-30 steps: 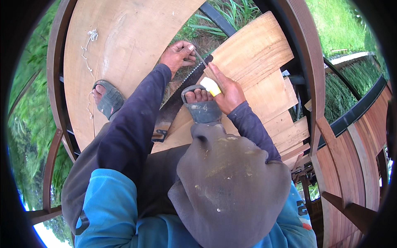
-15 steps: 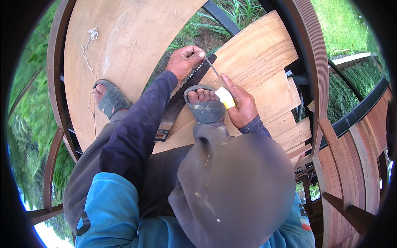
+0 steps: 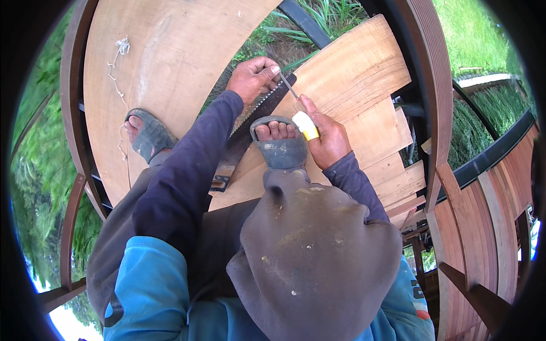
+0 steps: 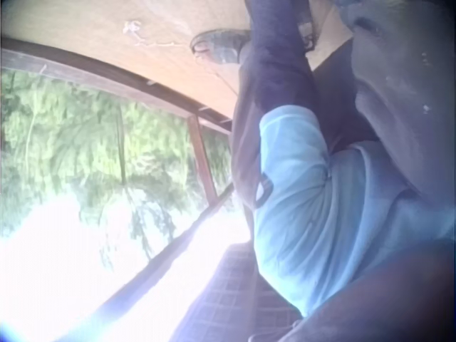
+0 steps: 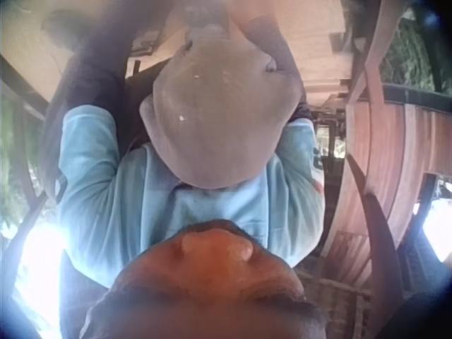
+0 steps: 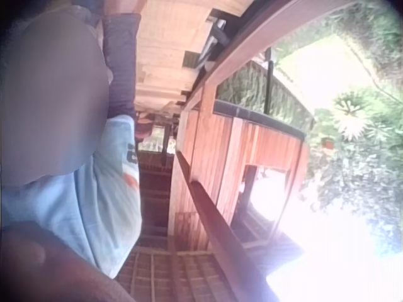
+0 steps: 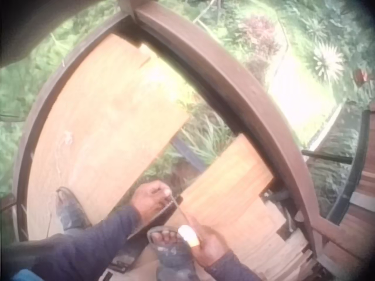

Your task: The person uses a hand saw to cut a wooden plank on a partially constructed wooden platform. They position the plank, saw through it, and then move to another section to continue cutting.

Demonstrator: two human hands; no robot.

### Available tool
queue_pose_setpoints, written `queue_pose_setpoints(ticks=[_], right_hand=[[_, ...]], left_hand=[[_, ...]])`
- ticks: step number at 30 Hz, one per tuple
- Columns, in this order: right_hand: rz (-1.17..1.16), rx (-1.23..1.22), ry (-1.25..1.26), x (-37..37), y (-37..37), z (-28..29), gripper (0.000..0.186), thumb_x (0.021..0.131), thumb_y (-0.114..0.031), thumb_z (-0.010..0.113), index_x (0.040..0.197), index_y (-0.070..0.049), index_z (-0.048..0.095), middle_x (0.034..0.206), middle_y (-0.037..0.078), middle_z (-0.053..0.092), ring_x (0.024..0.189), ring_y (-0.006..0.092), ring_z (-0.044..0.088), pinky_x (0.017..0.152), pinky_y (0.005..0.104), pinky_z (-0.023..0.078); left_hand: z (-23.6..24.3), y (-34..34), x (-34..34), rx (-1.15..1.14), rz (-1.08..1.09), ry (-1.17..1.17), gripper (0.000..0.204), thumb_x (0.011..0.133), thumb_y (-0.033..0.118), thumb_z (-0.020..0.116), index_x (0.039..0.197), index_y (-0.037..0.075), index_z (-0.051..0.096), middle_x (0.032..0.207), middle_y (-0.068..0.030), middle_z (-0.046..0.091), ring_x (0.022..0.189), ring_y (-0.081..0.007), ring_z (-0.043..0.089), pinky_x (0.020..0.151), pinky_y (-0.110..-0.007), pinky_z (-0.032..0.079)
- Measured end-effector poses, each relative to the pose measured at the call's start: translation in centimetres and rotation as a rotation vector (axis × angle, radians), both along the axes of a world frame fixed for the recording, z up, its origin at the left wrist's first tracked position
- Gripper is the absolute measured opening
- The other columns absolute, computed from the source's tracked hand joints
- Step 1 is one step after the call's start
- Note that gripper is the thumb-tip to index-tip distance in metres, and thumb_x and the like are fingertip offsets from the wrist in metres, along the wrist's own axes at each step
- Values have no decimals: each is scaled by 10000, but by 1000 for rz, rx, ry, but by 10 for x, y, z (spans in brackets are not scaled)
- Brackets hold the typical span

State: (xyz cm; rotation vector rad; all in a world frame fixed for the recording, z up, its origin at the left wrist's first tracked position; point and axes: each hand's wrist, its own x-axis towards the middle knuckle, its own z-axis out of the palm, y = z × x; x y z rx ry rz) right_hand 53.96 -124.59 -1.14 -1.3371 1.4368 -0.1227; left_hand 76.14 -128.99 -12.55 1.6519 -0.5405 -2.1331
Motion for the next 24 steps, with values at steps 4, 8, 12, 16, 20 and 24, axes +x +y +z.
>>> queue_pose_setpoints(ticks=[4, 8, 12, 16, 20, 24], right_hand=[[91, 20, 57, 12, -16, -17, 819, 779, 53, 629, 1541, -214, 491, 967, 250, 693, 895, 429, 689, 803, 496, 548], [39, -17, 9, 14, -17, -30, 742, 830, 31, 630, 1530, -182, 504, 1103, 239, 685, 1012, 399, 682, 872, 454, 545], [40, 91, 0, 13, -21, -5, 597, 932, -8, 638, 1509, -110, 524, 1349, 219, 657, 1233, 345, 659, 1005, 379, 531], [14, -40, -72, 4, -7, 3, 639, 911, -73, 686, 1519, -180, 520, 1029, 247, 696, 953, 415, 683, 841, 463, 545], [21, -52, -32, 1, 1, 14, 621, 902, -58, 684, 1498, -159, 544, 1039, 240, 698, 957, 405, 683, 840, 456, 545], [46, 20, 9, -6, -1, 23, 598, 909, -12, 665, 1488, -93, 543, 1219, 228, 680, 1104, 379, 681, 932, 411, 542]], left_hand=[[-18, -9, 11, 112, 68, 72, 222, 1052, 266, 617, 1102, 49, 622, 977, -74, 660, 804, -166, 680, 777, -357, 619], [-26, -15, 13, 114, 88, 76, 218, 1059, 259, 600, 1113, 48, 610, 1005, -76, 646, 864, -178, 676, 836, -386, 629], [-24, -3, 12, 57, 129, 107, 213, 1054, 249, 614, 1109, 44, 623, 1018, -72, 648, 933, -173, 673, 854, -388, 627], [-4, 7, 10, 44, 122, 97, 206, 1038, 237, 647, 1110, 43, 651, 1019, -61, 670, 961, -162, 674, 864, -363, 610], [7, 12, 5, 57, 105, 64, 196, 1023, 242, 678, 1074, 53, 683, 976, -35, 695, 930, -136, 665, 834, -322, 579], [4, 17, -5, -10, 121, 89, 190, 1013, 231, 697, 1049, 44, 703, 960, -1, 701, 899, -84, 615, 849, -271, 512]])
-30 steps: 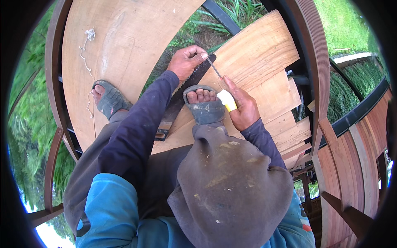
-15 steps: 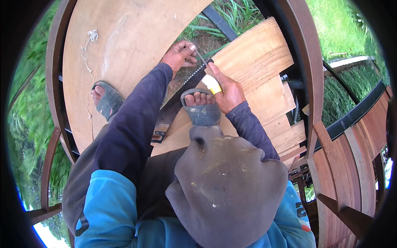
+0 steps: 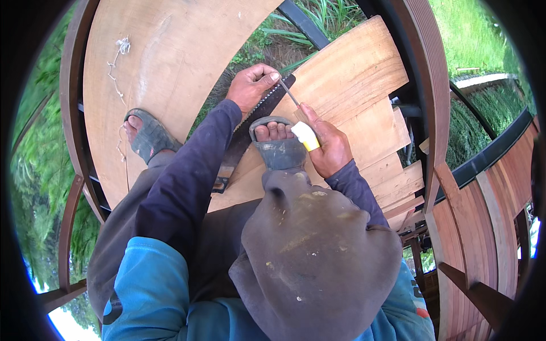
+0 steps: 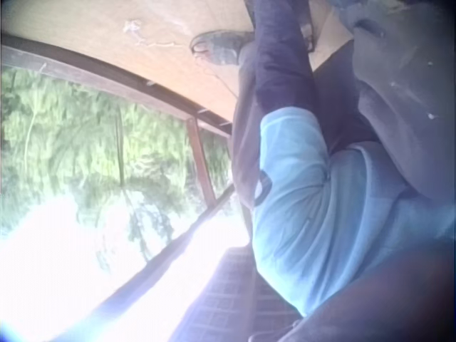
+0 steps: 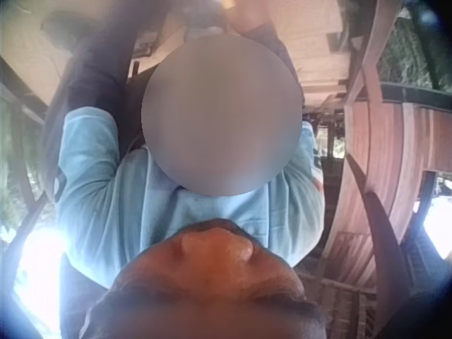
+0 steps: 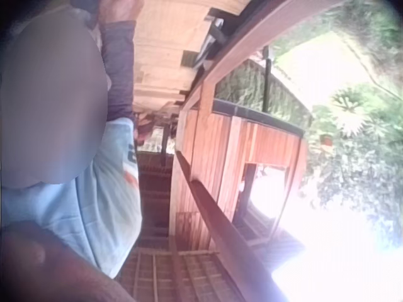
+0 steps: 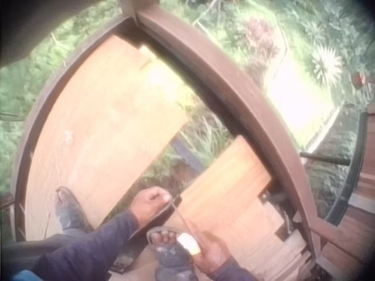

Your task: The person uses a hand saw to cut a wooden plank on a partially constructed wooden platform. They position the plank, saw through it, and then move to another section to continue cutting.

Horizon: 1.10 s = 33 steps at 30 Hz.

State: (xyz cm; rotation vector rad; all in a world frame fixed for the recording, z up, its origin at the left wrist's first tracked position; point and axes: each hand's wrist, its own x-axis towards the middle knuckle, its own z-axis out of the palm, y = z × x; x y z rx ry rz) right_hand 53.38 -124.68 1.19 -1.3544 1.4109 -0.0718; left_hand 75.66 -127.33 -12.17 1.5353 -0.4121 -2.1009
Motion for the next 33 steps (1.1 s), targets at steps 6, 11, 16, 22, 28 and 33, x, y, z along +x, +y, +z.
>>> queue_pose_setpoints(ticks=[6, 11, 16, 22, 28, 33], right_hand=[[-20, -90, 13, -4, 8, -3, 645, 888, -63, 707, 1498, -206, 553, 909, 203, 669, 842, 383, 676, 755, 447, 548], [1, -94, 61, -5, 12, -2, 662, 864, -43, 719, 1488, -207, 567, 841, 186, 642, 776, 378, 665, 710, 454, 542], [-22, -101, 40, -3, 13, -4, 700, 832, -10, 723, 1488, -201, 569, 834, 177, 638, 760, 373, 661, 695, 450, 540], [-19, -86, 38, -4, 14, 1, 717, 817, 19, 719, 1489, -180, 568, 862, 177, 643, 766, 365, 663, 693, 445, 544], [-28, -119, 24, -5, 14, -5, 704, 827, 3, 725, 1489, -176, 567, 870, 178, 644, 768, 368, 664, 689, 448, 544], [6, -93, 81, -4, 13, -3, 708, 833, -4, 711, 1496, -200, 559, 852, 184, 632, 761, 379, 661, 686, 456, 540]], left_hand=[[1, 2, -6, -4, -24, -20, 183, 1008, 210, 703, 1057, 34, 705, 957, 10, 692, 891, -71, 588, 851, -256, 491], [0, 6, -6, -42, -32, -55, 165, 1006, 200, 705, 1046, 40, 709, 937, 20, 679, 879, -67, 576, 825, -256, 488], [2, 4, -7, -46, -51, -71, 161, 1003, 198, 710, 1042, 42, 709, 927, 26, 672, 868, -61, 561, 809, -252, 480], [1, 8, -7, -76, -34, -66, 176, 1002, 214, 715, 1035, 42, 709, 935, 25, 675, 864, -62, 559, 809, -254, 482], [3, 2, -9, -47, -41, -79, 194, 989, 232, 732, 1019, 41, 714, 925, 22, 680, 872, -70, 568, 821, -260, 485], [2, -5, -4, -87, -124, -85, 194, 992, 228, 722, 1016, 36, 715, 925, 17, 688, 883, -74, 582, 840, -264, 490]])
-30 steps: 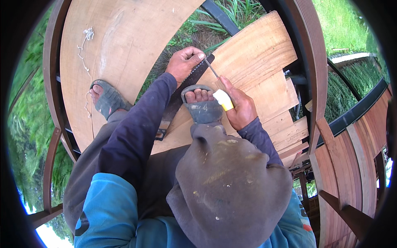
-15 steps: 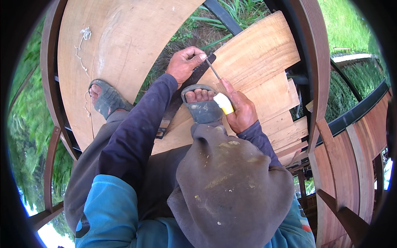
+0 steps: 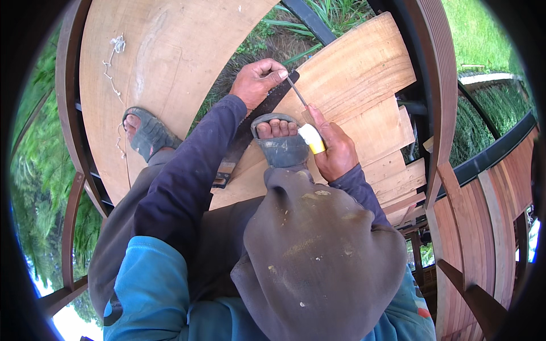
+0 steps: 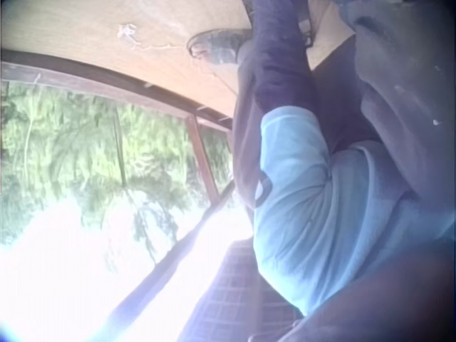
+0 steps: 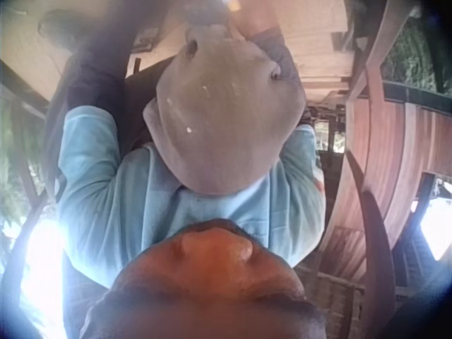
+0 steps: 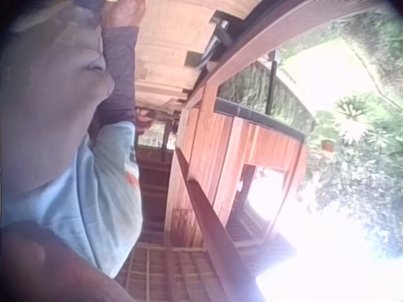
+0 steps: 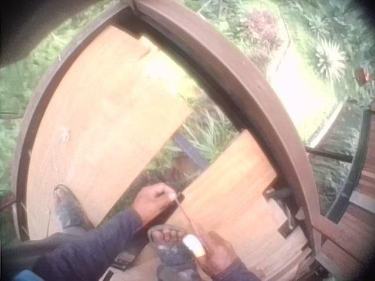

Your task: The person uses a hand saw to cut a wooden plank on a partially constructed wooden platform. They position the plank, saw through it, and then move to another section to continue cutting.

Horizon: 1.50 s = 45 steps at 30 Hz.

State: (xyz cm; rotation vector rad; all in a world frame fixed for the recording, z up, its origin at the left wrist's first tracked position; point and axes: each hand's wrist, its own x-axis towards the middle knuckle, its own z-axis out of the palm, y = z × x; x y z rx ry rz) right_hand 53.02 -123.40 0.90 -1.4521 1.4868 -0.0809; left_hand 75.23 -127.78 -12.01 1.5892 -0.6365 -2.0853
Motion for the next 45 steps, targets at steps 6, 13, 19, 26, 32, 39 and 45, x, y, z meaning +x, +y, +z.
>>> queue_pose_setpoints(ticks=[6, 13, 19, 26, 32, 39, 45], right_hand=[[14, 54, 44, 2, -13, 0, 741, 821, 24, 678, 1506, -228, 548, 816, 198, 626, 752, 399, 662, 678, 475, 534], [22, 33, 63, 6, -9, -9, 744, 830, 10, 659, 1511, -264, 532, 821, 215, 642, 769, 421, 669, 687, 507, 533], [33, 46, 75, 16, -16, -23, 759, 824, 1, 655, 1516, -275, 515, 881, 232, 672, 812, 433, 679, 722, 526, 538], [35, 47, 40, 25, -20, -36, 774, 834, -37, 674, 1536, -302, 485, 910, 220, 677, 840, 425, 681, 753, 514, 542], [11, 41, -116, 12, -16, -18, 769, 843, -12, 657, 1553, -244, 474, 1000, 205, 664, 932, 401, 667, 823, 471, 535], [-52, 31, -183, 4, -6, -1, 721, 841, 38, 631, 1529, -140, 506, 1075, 216, 670, 1002, 399, 663, 881, 423, 538], [-120, 11, -192, -1, -5, -3, 601, 889, 28, 632, 1472, -105, 568, 1207, 244, 687, 1098, 384, 685, 937, 405, 548]], left_hand=[[-4, -12, 4, 36, -36, 19, 182, 986, 219, 724, 1012, 38, 726, 913, 10, 699, 873, -81, 596, 830, -268, 496], [-2, -6, 4, 100, 14, 9, 232, 992, 295, 726, 1071, 78, 702, 957, 22, 676, 853, -80, 597, 703, -260, 502], [-6, -21, 11, 222, 2, 34, 232, 1032, 266, 656, 1137, 59, 638, 1012, -69, 678, 917, -171, 685, 799, -364, 618], [-24, -20, 20, 204, 124, 99, 235, 1041, 253, 639, 1124, 34, 621, 979, -73, 655, 921, -191, 685, 821, -404, 651], [-14, -10, 21, 105, 139, 123, 220, 1040, 242, 646, 1106, 33, 652, 1010, -71, 672, 950, -181, 687, 880, -380, 626], [2, -6, 8, 119, 89, 72, 207, 1014, 255, 694, 1100, 67, 696, 1033, -21, 696, 938, -123, 661, 855, -311, 578], [-4, 2, -2, 1, 59, -1, 196, 1007, 226, 703, 1044, 35, 721, 959, -6, 717, 868, -75, 617, 807, -254, 511]])
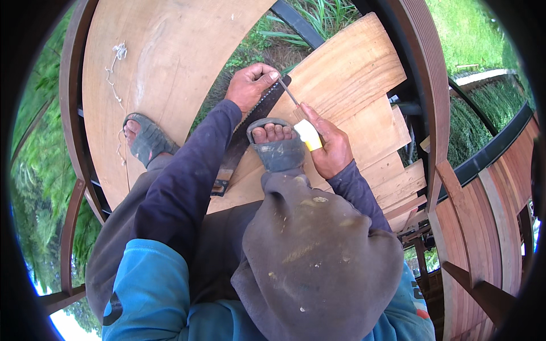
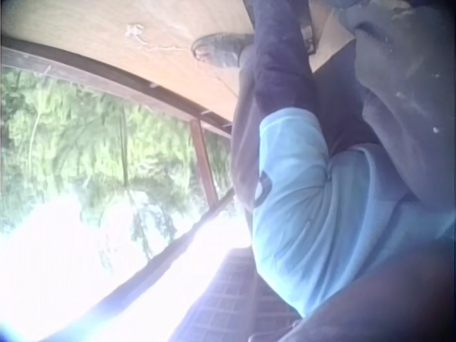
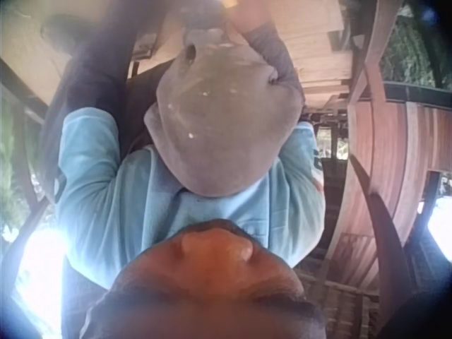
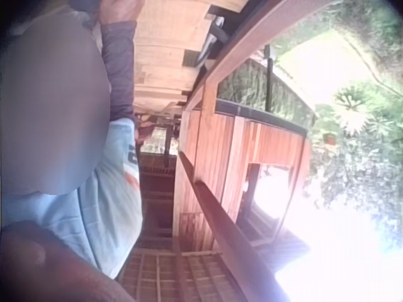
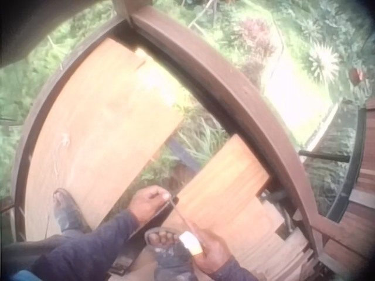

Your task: The person uses a hand saw to cut a wooden plank on a partially constructed wooden platform. They position the plank, saw through it, and then move to another section to continue cutting.

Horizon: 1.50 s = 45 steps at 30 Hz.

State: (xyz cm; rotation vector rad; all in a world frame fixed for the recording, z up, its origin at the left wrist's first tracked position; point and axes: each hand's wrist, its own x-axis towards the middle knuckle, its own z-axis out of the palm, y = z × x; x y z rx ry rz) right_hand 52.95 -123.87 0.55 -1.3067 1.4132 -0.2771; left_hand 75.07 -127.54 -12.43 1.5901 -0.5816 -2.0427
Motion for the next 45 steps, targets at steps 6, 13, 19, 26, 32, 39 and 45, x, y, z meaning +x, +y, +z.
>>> queue_pose_setpoints(ticks=[6, 13, 19, 26, 32, 39, 45], right_hand=[[-9, -16, -14, -6, -2, -3, 591, 894, 34, 647, 1465, -99, 574, 1191, 239, 699, 1084, 384, 695, 914, 403, 555], [52, 59, 40, -11, -4, 3, 604, 895, 36, 657, 1475, -101, 563, 1162, 240, 703, 1032, 387, 698, 877, 414, 557], [28, -7, -7, -10, -6, -3, 641, 883, 46, 667, 1491, -119, 550, 1173, 227, 703, 1039, 381, 700, 885, 413, 555], [55, 73, 53, -12, -10, -5, 647, 881, 42, 667, 1491, -138, 551, 1182, 247, 695, 1060, 392, 698, 897, 416, 558], [65, 61, 81, -11, -8, -7, 680, 855, 26, 681, 1493, -172, 552, 1061, 252, 709, 974, 409, 705, 840, 439, 565], [120, 143, 138, 6, -25, -21, 646, 880, -15, 679, 1496, -156, 542, 1143, 259, 688, 1045, 376, 703, 867, 420, 564], [177, 109, 163, 19, -44, -35, 786, 794, 21, 656, 1524, -233, 514, 942, 256, 713, 888, 431, 707, 796, 484, 561]], left_hand=[[-3, 0, -3, 56, 53, 70, 185, 1001, 217, 711, 1041, 37, 725, 944, 14, 703, 865, -66, 591, 808, -251, 496], [6, -5, -4, 56, 39, 43, 195, 996, 223, 719, 1042, 34, 720, 943, 16, 699, 865, -67, 587, 816, -252, 495], [1, -3, -5, 34, -15, -3, 188, 995, 220, 718, 1038, 37, 722, 950, 11, 698, 897, -76, 589, 840, -262, 496], [2, -14, -1, -38, -185, -67, 196, 997, 223, 710, 1022, 30, 724, 923, 8, 697, 884, -85, 591, 832, -278, 496], [2, -8, -3, 19, -92, -35, 209, 999, 237, 709, 1009, 29, 728, 931, -5, 705, 886, -85, 596, 846, -271, 489], [-3, -26, 11, 174, -10, 32, 239, 1027, 282, 666, 1109, 58, 657, 963, -55, 673, 868, -164, 688, 743, -345, 619], [-21, -37, 23, 170, 23, 71, 243, 1049, 263, 624, 1120, 30, 621, 990, -82, 632, 882, -187, 673, 751, -398, 656]])
